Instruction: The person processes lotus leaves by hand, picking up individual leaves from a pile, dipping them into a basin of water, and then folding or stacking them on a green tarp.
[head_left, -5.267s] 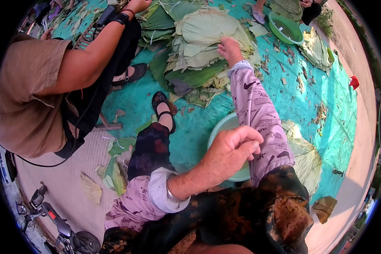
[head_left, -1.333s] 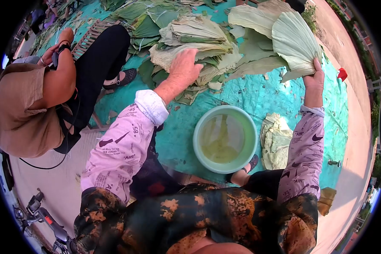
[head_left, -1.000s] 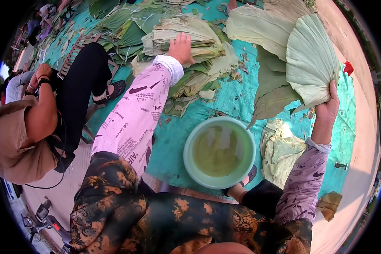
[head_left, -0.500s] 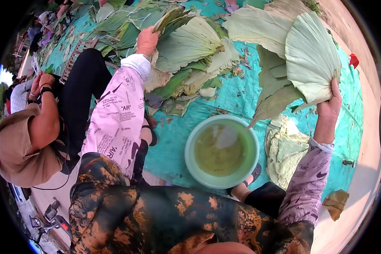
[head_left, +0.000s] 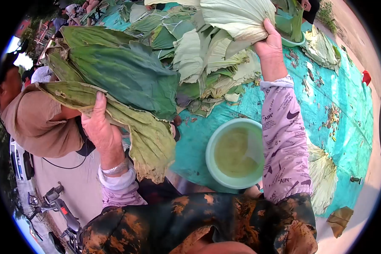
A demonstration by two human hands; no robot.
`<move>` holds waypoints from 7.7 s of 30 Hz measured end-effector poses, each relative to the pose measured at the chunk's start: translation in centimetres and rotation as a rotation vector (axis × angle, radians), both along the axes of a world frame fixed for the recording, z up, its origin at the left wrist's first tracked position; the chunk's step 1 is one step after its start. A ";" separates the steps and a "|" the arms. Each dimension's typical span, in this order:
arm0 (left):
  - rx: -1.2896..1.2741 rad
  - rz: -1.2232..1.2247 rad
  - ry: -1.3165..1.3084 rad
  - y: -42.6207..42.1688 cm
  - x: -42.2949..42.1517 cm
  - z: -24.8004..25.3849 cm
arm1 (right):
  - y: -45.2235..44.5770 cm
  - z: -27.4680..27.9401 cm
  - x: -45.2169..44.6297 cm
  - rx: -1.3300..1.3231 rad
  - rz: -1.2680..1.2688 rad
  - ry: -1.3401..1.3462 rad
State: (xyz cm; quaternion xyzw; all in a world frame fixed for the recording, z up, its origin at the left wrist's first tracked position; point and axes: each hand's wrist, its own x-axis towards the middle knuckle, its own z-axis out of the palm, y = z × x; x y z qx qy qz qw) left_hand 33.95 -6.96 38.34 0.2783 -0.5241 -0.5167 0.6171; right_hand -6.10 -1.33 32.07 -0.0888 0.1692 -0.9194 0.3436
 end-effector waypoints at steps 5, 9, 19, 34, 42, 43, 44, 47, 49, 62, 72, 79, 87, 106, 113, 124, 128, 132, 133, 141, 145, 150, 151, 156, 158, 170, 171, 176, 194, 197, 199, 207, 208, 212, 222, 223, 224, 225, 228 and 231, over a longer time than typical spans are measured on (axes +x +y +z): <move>0.144 0.030 -0.133 0.7 1.1 -4.9 | -9.5 -8.0 1.0 0.057 -0.022 -0.171; 0.244 -0.035 -0.031 0.0 0.9 -5.7 | -10.5 -20.4 0.4 0.798 -0.073 -0.117; 0.533 -0.280 0.157 -0.4 0.0 -5.7 | -1.7 -19.7 3.6 1.029 0.066 -0.115; 0.421 -0.978 -0.233 10.2 -6.9 -10.0 | 16.8 0.0 24.1 0.886 0.090 0.756; -0.333 -1.089 -0.551 15.0 -8.4 -14.3 | 21.4 -3.4 26.3 0.807 -0.022 0.659; -0.195 -1.199 -0.565 15.5 -7.5 -12.1 | 21.9 -3.1 26.4 0.777 -0.015 0.606; -0.084 -1.283 -0.547 15.3 -7.5 -11.8 | 22.3 -2.8 26.4 0.745 -0.005 0.554; 0.149 -1.424 -0.449 14.8 -7.7 -11.7 | 23.5 -2.4 26.4 0.719 0.005 0.439; 0.255 -1.382 -0.386 14.4 -8.0 -11.7 | 24.2 -2.6 26.1 0.627 0.025 0.401; 0.438 -1.020 -0.175 13.8 -8.7 -11.1 | 25.0 -2.8 25.0 0.467 0.167 0.464; 0.338 -0.922 0.052 5.6 -7.4 -8.7 | 32.7 -2.6 18.3 0.250 -0.057 0.202; 0.277 -0.841 0.161 4.2 -4.7 -6.0 | 34.9 -1.2 16.5 0.447 -0.268 0.381; 0.374 -1.661 0.051 9.4 -2.9 -5.3 | 32.1 1.3 18.3 0.523 -0.373 0.476; 0.528 -1.403 -0.440 14.2 -7.3 -9.9 | 29.7 -3.1 23.0 0.745 0.221 0.448; 0.428 -1.246 -0.578 12.9 -8.3 -11.2 | 30.2 -6.8 21.8 0.924 0.158 0.547; 0.416 -0.992 -0.516 9.7 -7.6 -8.3 | 28.7 -20.2 20.9 1.065 0.178 0.176; 0.418 -0.986 -0.266 11.2 -6.5 -3.7 | 31.1 -28.7 20.6 1.273 0.109 0.168; 0.458 -0.974 -0.254 10.0 -6.2 -3.3 | 32.5 -35.0 20.0 1.435 0.083 0.307; 0.460 -0.966 -0.255 9.9 -6.1 -3.2 | 32.5 -35.2 19.4 1.447 0.065 0.397; 0.440 -0.912 -0.202 9.4 -5.1 -1.9 | 31.6 -26.1 20.0 2.008 -0.326 1.002; 0.437 -0.891 -0.182 9.9 -4.3 -1.2 | 29.5 -26.6 22.0 1.712 -0.352 1.735; 0.404 -0.800 -0.188 10.5 -4.3 -1.6 | 30.4 -32.0 25.4 1.980 0.065 1.635; 0.429 -0.805 -0.195 10.5 -4.0 -1.2 | 30.6 -32.2 25.8 1.979 0.087 1.624; 0.375 -0.743 -0.303 9.1 -2.4 -2.8 | 30.6 -33.7 25.9 2.008 0.154 1.630; 0.405 -0.728 -0.302 9.6 -1.7 -2.0 | 30.4 -33.8 25.9 2.044 0.129 1.667; 0.427 -0.749 -0.313 10.3 -1.6 -1.9 | 30.4 -34.8 24.9 2.018 0.244 1.610; 0.424 -0.739 -0.292 10.5 -1.8 -1.8 | 30.1 -34.0 24.7 2.020 0.313 1.567; 0.410 -0.707 -0.186 11.7 -2.9 -1.1 | 27.4 -28.4 24.5 2.002 0.335 1.593; 0.355 -0.727 -0.167 11.5 -2.9 -1.1 | 26.0 -32.9 25.2 1.377 0.532 1.332; 0.336 -0.768 -0.106 12.1 -3.1 -0.7 | 28.9 -34.4 21.3 1.467 0.795 0.829; 0.366 -0.791 -0.104 11.7 -3.2 -0.7 | 31.2 -40.1 18.6 1.628 1.087 0.862; 0.407 -0.751 -0.127 11.4 -3.8 -0.9 | 32.6 -34.9 24.5 1.689 0.788 1.131; 0.410 -0.746 -0.171 10.7 -3.5 -1.3 | 32.6 -34.4 23.9 1.672 0.846 1.083; 0.389 -0.733 -0.259 9.1 -2.7 -2.0 | 32.0 -35.7 21.6 1.803 0.606 1.002; 0.419 -0.728 -0.142 12.3 -3.4 -0.1 | 30.2 -31.1 20.2 2.099 -0.026 1.331; 0.421 -0.722 -0.142 12.3 -3.5 -0.1 | 30.0 -31.3 20.4 2.130 0.050 1.327; 0.422 -0.716 -0.142 12.3 -3.6 -0.1 | 29.9 -31.5 20.6 2.136 0.147 1.351; 0.424 -0.709 -0.142 12.3 -3.6 -0.1 | 29.8 -31.7 20.9 2.139 0.246 1.374; 0.420 -0.681 -0.144 12.3 -3.7 -0.1 | 29.7 -32.3 21.4 2.110 0.400 1.398; 0.397 -0.719 -0.137 12.3 -3.3 0.0 | 30.0 -32.8 21.6 2.042 0.270 1.296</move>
